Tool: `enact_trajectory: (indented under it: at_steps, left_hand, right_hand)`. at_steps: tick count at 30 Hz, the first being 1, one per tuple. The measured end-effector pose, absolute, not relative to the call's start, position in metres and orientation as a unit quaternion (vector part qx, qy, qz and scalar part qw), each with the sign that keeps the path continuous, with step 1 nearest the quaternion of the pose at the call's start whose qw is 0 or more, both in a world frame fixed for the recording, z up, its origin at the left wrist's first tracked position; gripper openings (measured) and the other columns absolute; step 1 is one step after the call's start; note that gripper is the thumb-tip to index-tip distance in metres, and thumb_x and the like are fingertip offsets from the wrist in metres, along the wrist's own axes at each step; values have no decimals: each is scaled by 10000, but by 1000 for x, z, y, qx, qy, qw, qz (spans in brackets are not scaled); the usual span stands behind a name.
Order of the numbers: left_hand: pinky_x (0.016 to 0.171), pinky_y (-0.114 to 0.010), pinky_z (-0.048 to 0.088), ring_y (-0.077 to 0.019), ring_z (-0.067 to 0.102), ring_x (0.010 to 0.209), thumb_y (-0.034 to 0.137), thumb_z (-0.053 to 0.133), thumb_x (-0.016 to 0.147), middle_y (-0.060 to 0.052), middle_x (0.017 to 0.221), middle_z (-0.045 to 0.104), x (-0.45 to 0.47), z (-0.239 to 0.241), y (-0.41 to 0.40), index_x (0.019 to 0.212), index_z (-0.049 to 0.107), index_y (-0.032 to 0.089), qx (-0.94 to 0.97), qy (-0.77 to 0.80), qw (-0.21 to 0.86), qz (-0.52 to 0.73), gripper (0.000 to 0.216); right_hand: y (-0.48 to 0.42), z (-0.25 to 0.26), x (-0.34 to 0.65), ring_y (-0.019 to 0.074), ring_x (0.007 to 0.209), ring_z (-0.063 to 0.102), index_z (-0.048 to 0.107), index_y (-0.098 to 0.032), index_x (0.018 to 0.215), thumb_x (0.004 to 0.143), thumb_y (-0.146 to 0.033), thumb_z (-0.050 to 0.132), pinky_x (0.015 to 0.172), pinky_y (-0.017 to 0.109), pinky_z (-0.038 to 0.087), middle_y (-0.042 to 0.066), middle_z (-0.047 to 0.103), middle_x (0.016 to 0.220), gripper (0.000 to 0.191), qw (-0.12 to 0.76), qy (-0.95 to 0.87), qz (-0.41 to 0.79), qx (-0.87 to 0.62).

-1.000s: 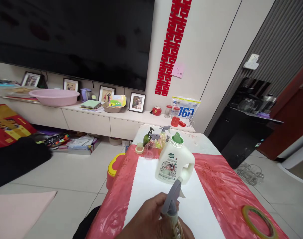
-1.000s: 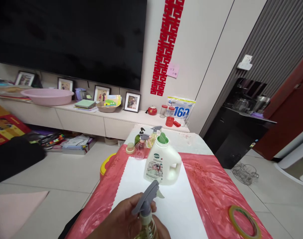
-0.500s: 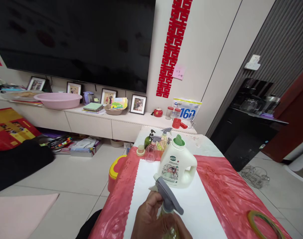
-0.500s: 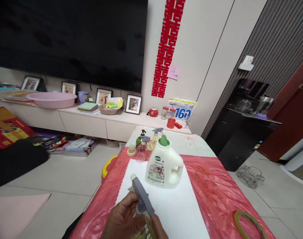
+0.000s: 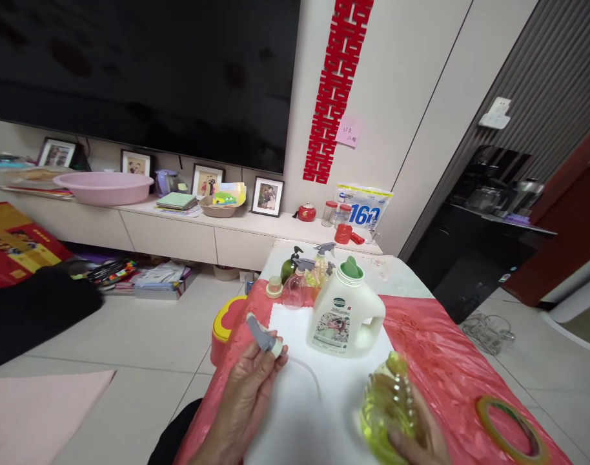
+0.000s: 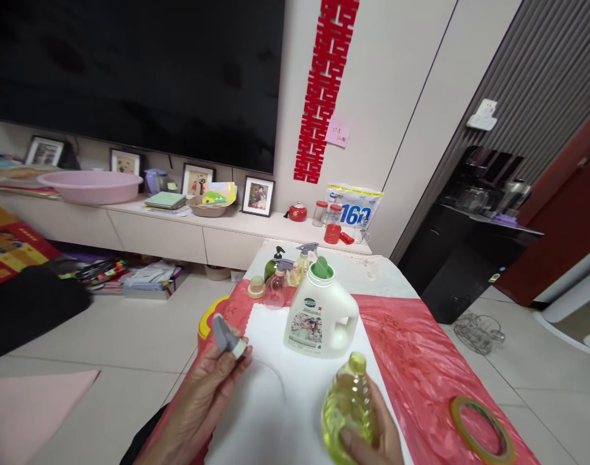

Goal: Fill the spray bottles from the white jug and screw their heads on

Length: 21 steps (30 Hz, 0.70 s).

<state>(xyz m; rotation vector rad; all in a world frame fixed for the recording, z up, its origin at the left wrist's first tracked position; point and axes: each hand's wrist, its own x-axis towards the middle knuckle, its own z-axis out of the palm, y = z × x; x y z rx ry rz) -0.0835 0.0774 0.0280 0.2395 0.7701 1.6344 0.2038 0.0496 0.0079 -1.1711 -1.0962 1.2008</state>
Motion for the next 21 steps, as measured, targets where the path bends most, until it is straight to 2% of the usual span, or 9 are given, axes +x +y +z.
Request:
enact_trajectory:
  at_steps: [2,6,10,15,21]
  left_hand:
    - [806,-267,619,-182,738,841,282,1014,477,-65,940,780,-80,0,76,935,793,157,91,354,638,678,523]
    - [868,-288,604,-194,739,897,276,1009,491,-45,955,784,-76,-37,72,933,786,174,72,349,664,657,506]
    - [900,-278,593,-186,745,924,239,987,552,-21,963,789,-82,-47,71,974,770,191,59,322,673,663,477]
    - [875,-270,608,-185,753,910,202,976,579,-28,962,783,-86,-49,71,1005,759,187,52,289,696,655,479]
    - [902,-275,600,-187,747,949,263,967,623,-22,986,775,-86,-51,67,991,780,215,95,266,723,630,415]
  right_hand:
    - [66,33,216,385,1296,587,498,-241,1453,668,-506,860,1072,500,503,169,595,1432,903,543,-470,460,-523]
    - [107,98,227,370,1250,618,414,-225,1526,687,-497,859,1006,474,557,177,576,1445,988,487,-572,361,-553]
    - [144,147,225,360,1250,615,480,-246,1472,719,-568,807,1020,497,544,137,582,1442,882,413,-688,164,-573]
    - [180,170,222,327,1253,614,459,-238,1460,843,-524,694,1035,491,521,131,592,1420,720,298,-803,-14,-516]
    - [205,181,224,325,1237,590,404,-228,1487,873,-421,640,1004,485,514,144,586,1371,685,211,-854,-114,-461]
